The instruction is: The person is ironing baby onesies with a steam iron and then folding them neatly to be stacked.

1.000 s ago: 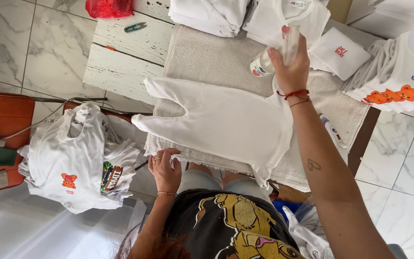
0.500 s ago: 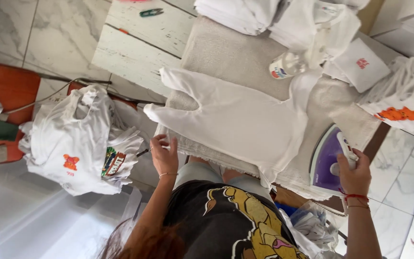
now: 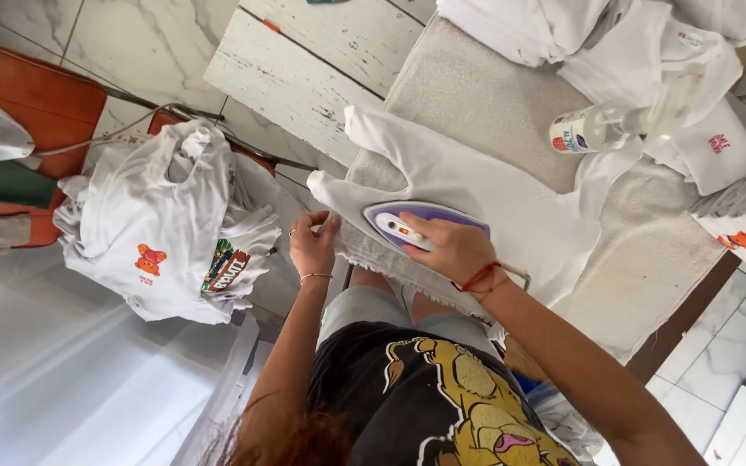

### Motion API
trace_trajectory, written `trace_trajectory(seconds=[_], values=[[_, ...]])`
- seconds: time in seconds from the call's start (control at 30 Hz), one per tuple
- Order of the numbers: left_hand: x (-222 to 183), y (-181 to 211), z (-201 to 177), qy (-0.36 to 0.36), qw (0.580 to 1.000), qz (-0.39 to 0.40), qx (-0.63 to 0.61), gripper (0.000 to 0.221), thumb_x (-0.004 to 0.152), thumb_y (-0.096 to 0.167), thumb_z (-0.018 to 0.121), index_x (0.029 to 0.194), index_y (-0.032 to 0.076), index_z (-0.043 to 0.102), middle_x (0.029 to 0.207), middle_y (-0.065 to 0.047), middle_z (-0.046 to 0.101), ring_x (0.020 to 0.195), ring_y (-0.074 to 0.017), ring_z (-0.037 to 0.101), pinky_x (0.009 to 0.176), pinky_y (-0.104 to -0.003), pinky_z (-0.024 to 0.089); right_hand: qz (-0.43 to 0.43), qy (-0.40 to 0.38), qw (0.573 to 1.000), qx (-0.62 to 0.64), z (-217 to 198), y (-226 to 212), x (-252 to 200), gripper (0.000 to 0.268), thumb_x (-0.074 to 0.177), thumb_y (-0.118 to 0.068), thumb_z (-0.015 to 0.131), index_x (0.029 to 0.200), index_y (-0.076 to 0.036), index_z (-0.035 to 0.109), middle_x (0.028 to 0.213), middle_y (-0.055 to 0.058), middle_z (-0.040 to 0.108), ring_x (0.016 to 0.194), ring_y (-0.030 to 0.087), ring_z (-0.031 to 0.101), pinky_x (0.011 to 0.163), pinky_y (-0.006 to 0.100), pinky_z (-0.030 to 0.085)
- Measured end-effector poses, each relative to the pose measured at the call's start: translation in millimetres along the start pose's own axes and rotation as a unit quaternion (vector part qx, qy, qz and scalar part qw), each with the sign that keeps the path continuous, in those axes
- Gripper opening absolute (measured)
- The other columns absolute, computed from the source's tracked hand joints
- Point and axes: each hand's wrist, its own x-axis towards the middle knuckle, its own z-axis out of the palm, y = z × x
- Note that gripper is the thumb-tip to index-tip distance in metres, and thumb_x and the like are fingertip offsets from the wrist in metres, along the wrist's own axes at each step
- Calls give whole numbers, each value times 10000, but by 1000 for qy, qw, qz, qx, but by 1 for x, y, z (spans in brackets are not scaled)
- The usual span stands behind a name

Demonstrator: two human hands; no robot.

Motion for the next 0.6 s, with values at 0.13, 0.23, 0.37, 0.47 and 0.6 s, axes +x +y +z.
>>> trace_trajectory(seconds=[0.13,0.23,0.37,0.47,0.6], values=[[6,12,6,6,1000,-1,6,195,713,386,657,838,242,620,803,20,581,708,-207,576,675,-372,464,-14,-55,998,37,-12,11,-5,466,733,-389,576,1187,-365,471,686,1,607,683,189,619,533,323,480],[-2,14,-2,20,999,-3,32,168,720,362,657,830,242,617,800,23,574,732,-213,584,694,-378,453,-5,-81,997,10,-20,51,-55,485,693,-396,600,1166,-374,491,685,-15,610,689,160,621,547,291,487],[-3,14,0,34,998,12,43,156,732,366,652,819,249,597,805,40,557,761,-198,576,724,-369,423,3,-46,999,-15,-20,76,-84,498,654,-385,645,1139,-375,533,682,-68,611,662,116,616,552,229,486],[-3,11,5,33,998,16,45,152,743,370,644,822,254,585,813,44,547,787,-195,569,742,-365,410,-53,-14,997,-48,-3,36,-47,515,675,-365,641,1172,-326,514,651,-55,577,617,116,603,532,230,482],[-6,15,3,37,998,25,51,150,741,360,651,833,263,584,817,44,546,804,-197,566,756,-365,393,-35,42,998,-15,6,-3,-2,465,711,-396,630,1158,-323,524,670,-56,576,640,105,603,524,232,469]])
